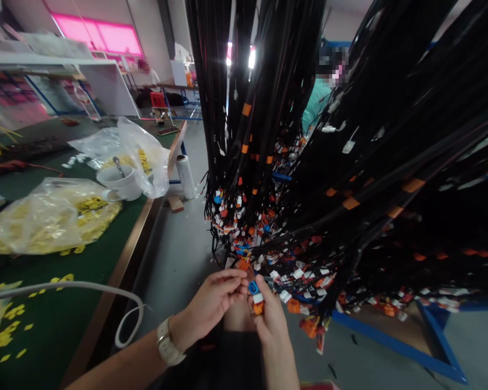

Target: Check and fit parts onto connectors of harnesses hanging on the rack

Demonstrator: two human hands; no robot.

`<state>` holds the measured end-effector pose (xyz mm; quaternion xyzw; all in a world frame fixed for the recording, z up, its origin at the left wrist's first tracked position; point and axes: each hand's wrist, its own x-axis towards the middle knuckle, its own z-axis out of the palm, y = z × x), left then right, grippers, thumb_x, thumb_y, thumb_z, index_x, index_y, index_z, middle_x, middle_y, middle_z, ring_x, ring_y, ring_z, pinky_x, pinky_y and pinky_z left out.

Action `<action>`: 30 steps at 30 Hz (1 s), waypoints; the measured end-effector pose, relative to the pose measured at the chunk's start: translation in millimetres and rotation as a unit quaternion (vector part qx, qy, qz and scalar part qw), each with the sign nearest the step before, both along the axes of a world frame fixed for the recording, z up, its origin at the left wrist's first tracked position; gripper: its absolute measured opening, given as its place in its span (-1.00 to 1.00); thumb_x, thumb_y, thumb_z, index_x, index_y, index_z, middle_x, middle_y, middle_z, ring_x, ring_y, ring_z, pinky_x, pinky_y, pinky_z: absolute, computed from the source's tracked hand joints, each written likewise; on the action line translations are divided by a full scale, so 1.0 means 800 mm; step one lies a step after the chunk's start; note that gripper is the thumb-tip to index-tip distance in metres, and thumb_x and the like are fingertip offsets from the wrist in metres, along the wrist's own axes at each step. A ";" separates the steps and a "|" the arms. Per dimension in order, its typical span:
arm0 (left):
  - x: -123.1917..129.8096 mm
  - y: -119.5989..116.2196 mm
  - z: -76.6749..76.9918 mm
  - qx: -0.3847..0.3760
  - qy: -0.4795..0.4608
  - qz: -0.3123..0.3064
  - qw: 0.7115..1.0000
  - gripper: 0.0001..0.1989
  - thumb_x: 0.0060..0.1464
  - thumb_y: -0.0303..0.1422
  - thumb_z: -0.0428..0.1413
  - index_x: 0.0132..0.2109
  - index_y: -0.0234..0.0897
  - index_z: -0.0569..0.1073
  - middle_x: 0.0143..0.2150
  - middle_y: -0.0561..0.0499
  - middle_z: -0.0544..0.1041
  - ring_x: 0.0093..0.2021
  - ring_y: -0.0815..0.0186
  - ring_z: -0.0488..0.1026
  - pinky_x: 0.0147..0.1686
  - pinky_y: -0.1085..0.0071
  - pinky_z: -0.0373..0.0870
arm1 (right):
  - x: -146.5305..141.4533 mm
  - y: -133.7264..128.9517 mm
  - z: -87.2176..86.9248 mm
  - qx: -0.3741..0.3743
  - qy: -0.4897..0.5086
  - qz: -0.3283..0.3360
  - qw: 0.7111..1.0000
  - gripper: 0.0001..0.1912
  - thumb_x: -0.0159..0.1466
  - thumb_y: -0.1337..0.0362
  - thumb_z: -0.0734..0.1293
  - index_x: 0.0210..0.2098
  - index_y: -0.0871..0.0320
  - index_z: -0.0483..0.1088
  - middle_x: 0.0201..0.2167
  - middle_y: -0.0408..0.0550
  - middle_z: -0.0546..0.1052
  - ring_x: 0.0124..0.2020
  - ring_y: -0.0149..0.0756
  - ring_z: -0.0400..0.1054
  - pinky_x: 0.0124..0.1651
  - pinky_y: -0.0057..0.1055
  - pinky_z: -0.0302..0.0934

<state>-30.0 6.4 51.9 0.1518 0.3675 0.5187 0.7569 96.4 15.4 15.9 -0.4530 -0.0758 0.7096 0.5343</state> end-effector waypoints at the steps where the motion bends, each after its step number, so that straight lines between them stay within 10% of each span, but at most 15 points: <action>1: -0.003 0.001 -0.003 0.003 0.006 -0.004 1.000 -0.80 -0.13 -0.44 0.25 -0.29 -0.43 0.53 -0.40 -0.07 0.51 -0.38 0.39 0.43 -0.30 0.46 0.35 | -0.002 0.001 0.000 -0.006 -0.001 -0.003 1.000 -0.71 -0.13 0.26 0.55 -0.47 0.18 0.44 -0.61 -0.19 0.50 -0.66 -0.54 0.33 -0.64 -0.69 0.26; 16: -0.040 0.013 -0.034 0.051 0.040 -0.061 0.996 -0.72 -0.12 -0.33 0.28 -0.26 -0.45 0.53 -0.41 -0.05 0.48 -0.40 0.44 0.40 -0.30 0.46 0.33 | -0.032 0.014 -0.009 -0.026 -0.069 -0.028 0.997 -0.62 -0.12 0.11 0.53 -0.52 0.20 0.33 -0.73 -0.27 0.34 -0.72 -0.56 0.18 -0.70 -0.67 0.08; 30: -0.036 0.010 -0.013 0.076 0.189 -0.055 0.978 -0.83 -0.15 -0.36 0.24 -0.42 -0.43 0.49 -0.51 0.03 0.42 -0.48 0.45 0.29 -0.41 0.51 0.19 | -0.046 0.004 -0.005 -0.027 -0.087 -0.042 0.995 -0.66 -0.11 0.21 0.53 -0.54 0.19 0.31 -0.73 -0.29 0.32 -0.73 -0.56 0.15 -0.73 -0.66 0.05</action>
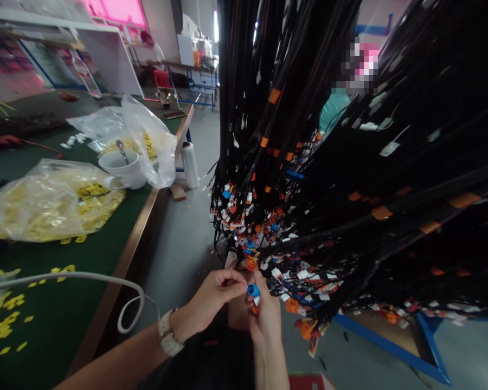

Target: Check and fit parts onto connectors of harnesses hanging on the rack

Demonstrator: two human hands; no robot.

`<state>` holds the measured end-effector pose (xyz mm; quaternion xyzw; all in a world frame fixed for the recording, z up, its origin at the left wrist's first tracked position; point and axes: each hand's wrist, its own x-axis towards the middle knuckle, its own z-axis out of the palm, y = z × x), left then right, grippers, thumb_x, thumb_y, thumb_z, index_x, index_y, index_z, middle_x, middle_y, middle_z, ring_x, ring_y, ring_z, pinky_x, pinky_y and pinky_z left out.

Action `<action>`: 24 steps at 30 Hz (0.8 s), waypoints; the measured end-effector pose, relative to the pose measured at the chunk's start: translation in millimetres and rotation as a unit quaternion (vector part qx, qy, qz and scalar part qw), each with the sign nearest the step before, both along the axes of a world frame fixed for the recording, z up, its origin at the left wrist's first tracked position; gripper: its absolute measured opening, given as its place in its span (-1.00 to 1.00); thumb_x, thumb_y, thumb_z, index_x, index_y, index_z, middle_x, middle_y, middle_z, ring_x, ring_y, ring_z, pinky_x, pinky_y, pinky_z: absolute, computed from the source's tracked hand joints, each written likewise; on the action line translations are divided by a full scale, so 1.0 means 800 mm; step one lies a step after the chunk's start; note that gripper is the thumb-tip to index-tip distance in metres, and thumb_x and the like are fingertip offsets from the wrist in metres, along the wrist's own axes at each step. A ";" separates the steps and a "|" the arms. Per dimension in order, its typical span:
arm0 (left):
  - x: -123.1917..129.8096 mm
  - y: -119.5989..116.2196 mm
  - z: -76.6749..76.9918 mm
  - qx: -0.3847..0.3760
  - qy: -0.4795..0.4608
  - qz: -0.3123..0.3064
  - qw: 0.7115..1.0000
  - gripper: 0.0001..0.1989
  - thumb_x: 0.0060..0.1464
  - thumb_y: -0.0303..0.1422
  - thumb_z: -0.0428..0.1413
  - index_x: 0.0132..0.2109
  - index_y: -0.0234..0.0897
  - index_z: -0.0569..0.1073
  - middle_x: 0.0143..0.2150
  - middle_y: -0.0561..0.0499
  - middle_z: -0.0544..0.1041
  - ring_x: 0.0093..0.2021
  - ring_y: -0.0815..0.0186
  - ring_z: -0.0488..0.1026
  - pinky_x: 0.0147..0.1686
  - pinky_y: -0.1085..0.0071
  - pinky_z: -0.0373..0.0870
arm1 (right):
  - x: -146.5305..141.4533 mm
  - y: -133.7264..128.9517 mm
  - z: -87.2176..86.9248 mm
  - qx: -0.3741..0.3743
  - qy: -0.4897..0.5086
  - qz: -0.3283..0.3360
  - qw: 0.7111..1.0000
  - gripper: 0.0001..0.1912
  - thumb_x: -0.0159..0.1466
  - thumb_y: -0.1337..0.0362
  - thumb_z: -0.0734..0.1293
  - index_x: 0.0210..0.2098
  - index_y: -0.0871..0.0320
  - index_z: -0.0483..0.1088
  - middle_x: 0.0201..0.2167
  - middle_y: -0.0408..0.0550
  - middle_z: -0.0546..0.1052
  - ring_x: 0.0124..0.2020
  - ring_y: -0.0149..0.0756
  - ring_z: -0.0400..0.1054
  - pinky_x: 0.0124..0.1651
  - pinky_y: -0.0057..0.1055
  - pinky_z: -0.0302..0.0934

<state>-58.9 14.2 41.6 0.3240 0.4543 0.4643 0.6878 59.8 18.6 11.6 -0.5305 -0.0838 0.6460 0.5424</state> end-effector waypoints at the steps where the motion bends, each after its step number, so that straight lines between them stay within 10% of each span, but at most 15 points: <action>1: 0.001 -0.001 0.000 0.006 0.012 -0.002 1.000 -0.83 -0.15 -0.37 0.23 -0.42 -0.42 0.50 -0.51 0.02 0.44 -0.47 0.43 0.30 -0.40 0.50 0.20 | 0.000 -0.001 0.000 0.001 0.002 0.001 1.000 -0.67 -0.11 0.22 0.53 -0.54 0.19 0.31 -0.73 -0.28 0.32 -0.73 -0.56 0.16 -0.73 -0.66 0.06; 24: 0.003 -0.006 -0.004 0.087 0.133 0.003 0.987 -0.82 -0.14 -0.28 0.21 -0.47 -0.35 0.53 -0.67 0.14 0.21 -0.58 0.47 0.06 -0.55 0.49 -0.01 | -0.009 -0.010 0.009 0.026 0.003 -0.032 0.999 -0.66 -0.16 0.27 0.55 -0.50 0.20 0.34 -0.70 -0.31 0.32 -0.73 -0.58 0.14 -0.71 -0.64 0.07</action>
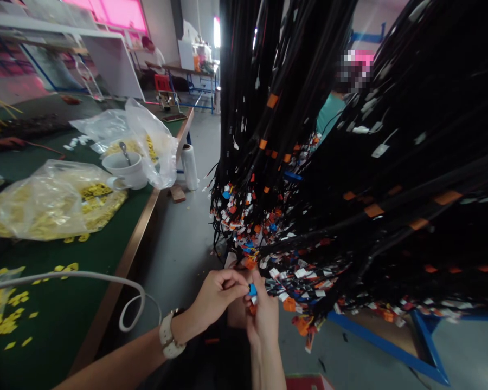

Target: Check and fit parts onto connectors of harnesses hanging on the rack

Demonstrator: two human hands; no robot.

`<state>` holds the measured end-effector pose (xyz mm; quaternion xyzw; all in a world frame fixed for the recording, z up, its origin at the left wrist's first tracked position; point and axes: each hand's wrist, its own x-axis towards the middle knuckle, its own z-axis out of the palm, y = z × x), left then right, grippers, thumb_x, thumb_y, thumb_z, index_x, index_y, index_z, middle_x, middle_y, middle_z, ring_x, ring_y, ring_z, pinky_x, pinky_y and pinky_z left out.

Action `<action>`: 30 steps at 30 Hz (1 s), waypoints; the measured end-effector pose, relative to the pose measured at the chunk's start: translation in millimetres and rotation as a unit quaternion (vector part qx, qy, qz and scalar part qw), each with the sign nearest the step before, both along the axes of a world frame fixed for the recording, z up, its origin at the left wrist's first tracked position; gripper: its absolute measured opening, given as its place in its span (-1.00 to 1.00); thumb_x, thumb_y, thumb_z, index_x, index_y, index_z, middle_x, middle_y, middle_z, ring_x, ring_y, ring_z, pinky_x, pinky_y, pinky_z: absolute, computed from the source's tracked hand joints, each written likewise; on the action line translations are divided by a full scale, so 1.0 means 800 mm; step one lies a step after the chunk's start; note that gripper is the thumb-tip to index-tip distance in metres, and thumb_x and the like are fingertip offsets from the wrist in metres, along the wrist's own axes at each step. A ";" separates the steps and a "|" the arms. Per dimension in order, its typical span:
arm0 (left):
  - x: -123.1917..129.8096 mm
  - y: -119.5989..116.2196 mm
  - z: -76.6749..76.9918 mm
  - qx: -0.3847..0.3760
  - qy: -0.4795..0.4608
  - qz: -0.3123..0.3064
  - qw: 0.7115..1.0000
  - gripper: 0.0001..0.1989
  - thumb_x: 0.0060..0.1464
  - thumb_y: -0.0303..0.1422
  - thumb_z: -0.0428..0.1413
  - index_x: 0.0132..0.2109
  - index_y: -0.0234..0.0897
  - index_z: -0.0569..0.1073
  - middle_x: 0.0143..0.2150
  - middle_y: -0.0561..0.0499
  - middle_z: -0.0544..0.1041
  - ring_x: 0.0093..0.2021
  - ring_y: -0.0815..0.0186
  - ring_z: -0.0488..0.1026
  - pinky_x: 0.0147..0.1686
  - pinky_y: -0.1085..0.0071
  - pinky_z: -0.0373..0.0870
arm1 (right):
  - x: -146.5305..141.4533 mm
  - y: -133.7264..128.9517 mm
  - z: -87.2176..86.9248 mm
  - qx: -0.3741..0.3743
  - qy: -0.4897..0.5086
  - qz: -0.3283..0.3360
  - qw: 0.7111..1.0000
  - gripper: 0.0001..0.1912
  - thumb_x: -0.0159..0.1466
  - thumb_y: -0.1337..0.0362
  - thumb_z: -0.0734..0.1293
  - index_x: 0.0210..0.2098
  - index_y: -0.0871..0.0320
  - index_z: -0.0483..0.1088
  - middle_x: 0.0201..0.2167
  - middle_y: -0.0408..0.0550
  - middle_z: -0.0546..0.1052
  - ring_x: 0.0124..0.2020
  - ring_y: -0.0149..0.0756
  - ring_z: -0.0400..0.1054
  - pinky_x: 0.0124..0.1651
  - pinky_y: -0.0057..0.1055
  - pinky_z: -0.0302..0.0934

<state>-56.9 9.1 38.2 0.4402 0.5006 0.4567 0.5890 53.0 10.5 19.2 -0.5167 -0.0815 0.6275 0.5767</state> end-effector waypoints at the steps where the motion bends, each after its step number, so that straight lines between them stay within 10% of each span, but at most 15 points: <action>1: -0.001 0.000 0.000 -0.011 -0.012 -0.005 1.000 -0.81 -0.16 -0.27 0.23 -0.46 -0.34 0.53 -0.66 0.13 0.25 -0.57 0.46 0.10 -0.54 0.50 0.02 | 0.000 0.000 0.000 0.000 -0.001 -0.001 1.000 -0.66 -0.15 0.27 0.55 -0.51 0.20 0.33 -0.71 -0.31 0.31 -0.72 -0.58 0.14 -0.71 -0.64 0.07; 17: -0.007 0.002 0.014 -0.034 -0.105 -0.067 0.992 -0.78 -0.19 -0.28 0.27 -0.45 -0.39 0.53 -0.50 -0.06 0.54 -0.45 0.30 0.45 -0.34 0.41 0.34 | 0.000 -0.003 0.004 0.035 -0.023 0.019 0.999 -0.61 -0.12 0.21 0.54 -0.54 0.18 0.24 -0.70 -0.35 0.21 -0.70 -0.59 0.08 -0.69 -0.64 0.03; 30: -0.012 0.003 0.013 -0.092 -0.077 -0.095 0.988 -0.72 -0.17 -0.26 0.25 -0.33 -0.39 0.48 -0.50 0.06 0.41 -0.55 0.51 0.18 -0.57 0.56 0.01 | 0.003 -0.004 0.004 0.043 -0.019 0.018 0.999 -0.63 -0.12 0.21 0.54 -0.54 0.20 0.28 -0.67 -0.33 0.25 -0.67 -0.58 0.10 -0.64 -0.64 0.08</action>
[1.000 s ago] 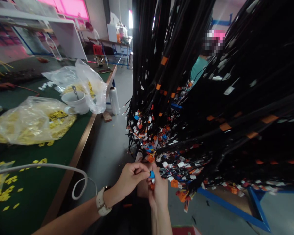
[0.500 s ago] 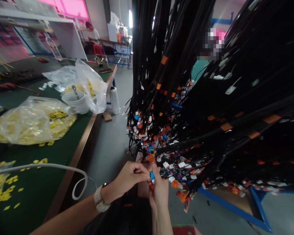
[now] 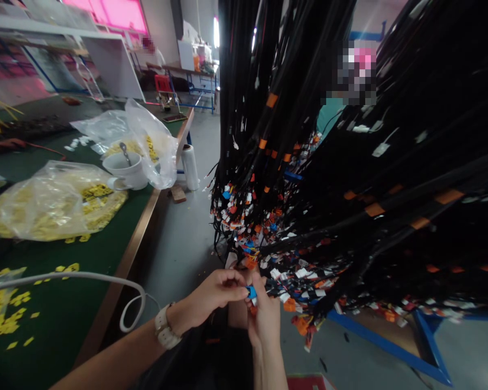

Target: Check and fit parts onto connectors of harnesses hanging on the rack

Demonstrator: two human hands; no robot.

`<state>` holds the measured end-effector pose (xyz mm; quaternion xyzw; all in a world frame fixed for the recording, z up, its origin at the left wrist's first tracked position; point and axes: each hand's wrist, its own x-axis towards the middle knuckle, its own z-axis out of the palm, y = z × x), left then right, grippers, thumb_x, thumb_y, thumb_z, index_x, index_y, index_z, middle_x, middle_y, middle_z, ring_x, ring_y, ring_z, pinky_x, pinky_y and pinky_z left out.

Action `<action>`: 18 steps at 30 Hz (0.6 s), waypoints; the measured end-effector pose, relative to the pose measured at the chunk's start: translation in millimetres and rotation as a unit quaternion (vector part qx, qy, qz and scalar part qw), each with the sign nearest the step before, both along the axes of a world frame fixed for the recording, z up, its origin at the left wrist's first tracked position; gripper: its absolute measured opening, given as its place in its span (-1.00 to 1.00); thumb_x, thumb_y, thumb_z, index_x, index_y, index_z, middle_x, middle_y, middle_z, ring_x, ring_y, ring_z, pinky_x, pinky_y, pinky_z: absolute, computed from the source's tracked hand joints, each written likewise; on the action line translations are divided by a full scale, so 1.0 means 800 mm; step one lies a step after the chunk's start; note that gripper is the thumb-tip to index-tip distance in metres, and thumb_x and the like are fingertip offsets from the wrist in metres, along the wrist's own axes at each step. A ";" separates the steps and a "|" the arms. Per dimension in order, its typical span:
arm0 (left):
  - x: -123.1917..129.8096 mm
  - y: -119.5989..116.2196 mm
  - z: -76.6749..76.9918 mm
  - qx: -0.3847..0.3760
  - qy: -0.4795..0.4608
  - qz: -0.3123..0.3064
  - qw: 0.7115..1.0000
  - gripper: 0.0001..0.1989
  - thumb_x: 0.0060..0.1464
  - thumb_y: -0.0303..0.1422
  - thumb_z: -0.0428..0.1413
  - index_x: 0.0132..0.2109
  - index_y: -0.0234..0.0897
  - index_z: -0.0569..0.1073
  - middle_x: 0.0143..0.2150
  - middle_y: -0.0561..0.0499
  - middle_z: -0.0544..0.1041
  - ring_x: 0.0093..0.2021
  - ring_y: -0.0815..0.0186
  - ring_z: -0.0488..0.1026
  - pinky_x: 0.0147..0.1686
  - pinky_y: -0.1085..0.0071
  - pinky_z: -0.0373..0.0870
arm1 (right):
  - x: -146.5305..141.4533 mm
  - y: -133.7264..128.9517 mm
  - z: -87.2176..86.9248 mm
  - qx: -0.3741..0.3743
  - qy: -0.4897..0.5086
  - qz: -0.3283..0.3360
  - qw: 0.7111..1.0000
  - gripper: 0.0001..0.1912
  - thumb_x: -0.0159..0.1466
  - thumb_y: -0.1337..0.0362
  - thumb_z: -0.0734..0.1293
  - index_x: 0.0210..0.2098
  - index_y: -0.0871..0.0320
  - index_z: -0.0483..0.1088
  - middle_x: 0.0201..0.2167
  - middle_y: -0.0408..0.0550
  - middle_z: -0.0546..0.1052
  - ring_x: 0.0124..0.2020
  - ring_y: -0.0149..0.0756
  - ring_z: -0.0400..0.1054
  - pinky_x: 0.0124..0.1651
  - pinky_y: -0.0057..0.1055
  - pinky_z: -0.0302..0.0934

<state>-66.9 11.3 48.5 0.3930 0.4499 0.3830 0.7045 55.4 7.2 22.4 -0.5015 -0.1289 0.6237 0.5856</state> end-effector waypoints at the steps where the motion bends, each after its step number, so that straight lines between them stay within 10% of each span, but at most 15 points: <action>1: -0.001 -0.001 0.001 -0.014 -0.008 -0.014 1.000 -0.69 -0.16 -0.24 0.24 -0.30 -0.40 0.48 -0.51 0.08 0.38 -0.57 0.54 0.13 -0.59 0.56 -0.03 | 0.001 0.000 -0.001 0.003 -0.006 0.002 1.000 -0.64 -0.12 0.20 0.54 -0.53 0.20 0.30 -0.66 -0.31 0.28 -0.65 -0.56 0.13 -0.61 -0.63 0.12; 7: 0.000 -0.004 -0.004 -0.004 -0.039 -0.077 0.996 -0.54 -0.03 -0.20 0.17 0.01 -0.32 0.45 -0.55 0.18 0.19 -0.61 0.56 -0.07 -0.62 0.56 -0.11 | 0.005 0.001 -0.007 0.001 -0.029 0.014 0.999 -0.60 -0.14 0.13 0.54 -0.42 0.20 0.39 -0.47 -0.19 0.43 -0.44 -0.42 0.31 -0.33 -0.49 0.29; 18: 0.011 -0.012 -0.012 0.201 0.102 -0.013 0.974 -0.66 0.07 -0.32 0.06 -0.02 -0.33 0.48 -0.35 -0.03 0.52 -0.34 0.31 0.38 -0.24 0.44 0.31 | -0.001 -0.001 -0.005 0.028 -0.050 0.000 0.998 -0.62 -0.11 0.12 0.52 -0.44 0.19 0.37 -0.54 -0.24 0.38 -0.51 -0.46 0.25 -0.40 -0.52 0.22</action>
